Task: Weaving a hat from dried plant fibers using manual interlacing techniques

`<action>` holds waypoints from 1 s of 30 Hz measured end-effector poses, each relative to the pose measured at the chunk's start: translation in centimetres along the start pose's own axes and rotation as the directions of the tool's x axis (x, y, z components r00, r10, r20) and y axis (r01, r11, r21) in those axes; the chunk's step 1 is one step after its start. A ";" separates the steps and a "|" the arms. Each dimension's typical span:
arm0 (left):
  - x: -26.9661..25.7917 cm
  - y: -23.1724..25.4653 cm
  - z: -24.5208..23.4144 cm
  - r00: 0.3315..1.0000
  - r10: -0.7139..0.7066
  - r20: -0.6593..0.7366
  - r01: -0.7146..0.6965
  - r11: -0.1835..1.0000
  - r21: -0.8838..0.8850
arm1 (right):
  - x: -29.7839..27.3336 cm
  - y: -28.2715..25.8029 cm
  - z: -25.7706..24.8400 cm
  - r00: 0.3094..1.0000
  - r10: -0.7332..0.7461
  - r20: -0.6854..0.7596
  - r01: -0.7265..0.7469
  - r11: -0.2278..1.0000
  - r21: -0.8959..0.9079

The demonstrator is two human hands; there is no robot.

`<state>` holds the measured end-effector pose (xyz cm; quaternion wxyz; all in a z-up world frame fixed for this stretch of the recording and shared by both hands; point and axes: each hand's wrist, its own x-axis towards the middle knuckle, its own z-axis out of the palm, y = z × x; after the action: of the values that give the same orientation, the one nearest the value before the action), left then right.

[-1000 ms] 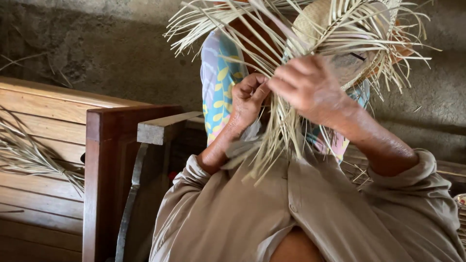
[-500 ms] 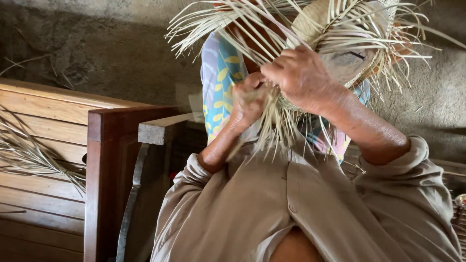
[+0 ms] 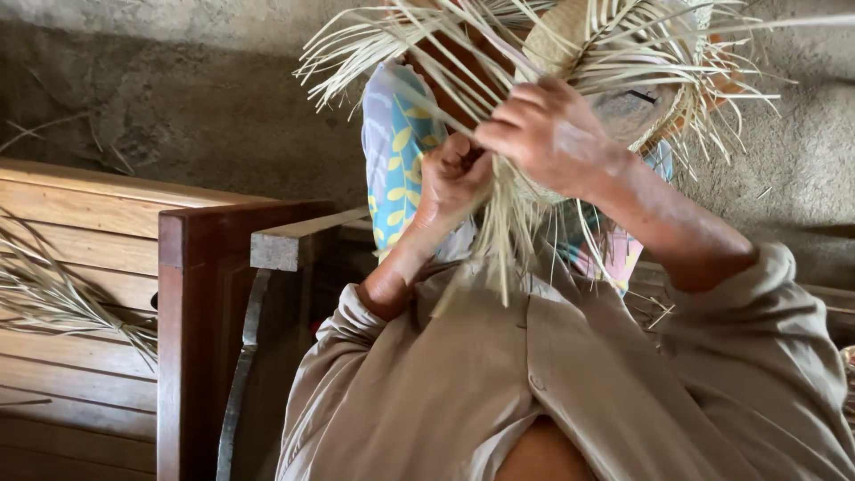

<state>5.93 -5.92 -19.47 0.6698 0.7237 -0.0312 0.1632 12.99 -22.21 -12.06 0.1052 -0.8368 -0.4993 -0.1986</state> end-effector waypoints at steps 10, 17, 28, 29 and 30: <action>1.0 2.0 -0.3 0.997 -0.031 0.074 0.039 0.993 -0.115 | 1.4 0.1 -4.2 0.928 0.095 0.360 -0.228 0.909 0.349; 0.2 -2.6 0.0 0.992 -0.062 0.105 0.081 0.981 -0.178 | -2.3 0.0 -1.2 1.000 -0.010 0.022 0.007 0.989 0.146; 0.8 -0.3 0.2 0.982 0.123 0.142 -0.138 0.986 0.099 | 1.4 -1.2 -3.4 0.948 0.206 0.241 -0.235 0.967 0.101; 1.1 2.0 0.2 0.988 0.104 0.109 -0.123 0.976 0.178 | 1.2 -1.3 -3.7 0.955 0.191 0.225 -0.231 0.959 0.165; 1.7 4.3 0.1 0.993 0.093 0.073 -0.109 0.961 0.255 | 1.3 -1.1 -3.9 0.963 0.175 0.205 -0.221 0.949 0.226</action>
<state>6.44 -6.17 -14.87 0.5593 0.8069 -0.0670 0.1779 11.65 -22.15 -7.99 0.1817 -0.8778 -0.4408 -0.0461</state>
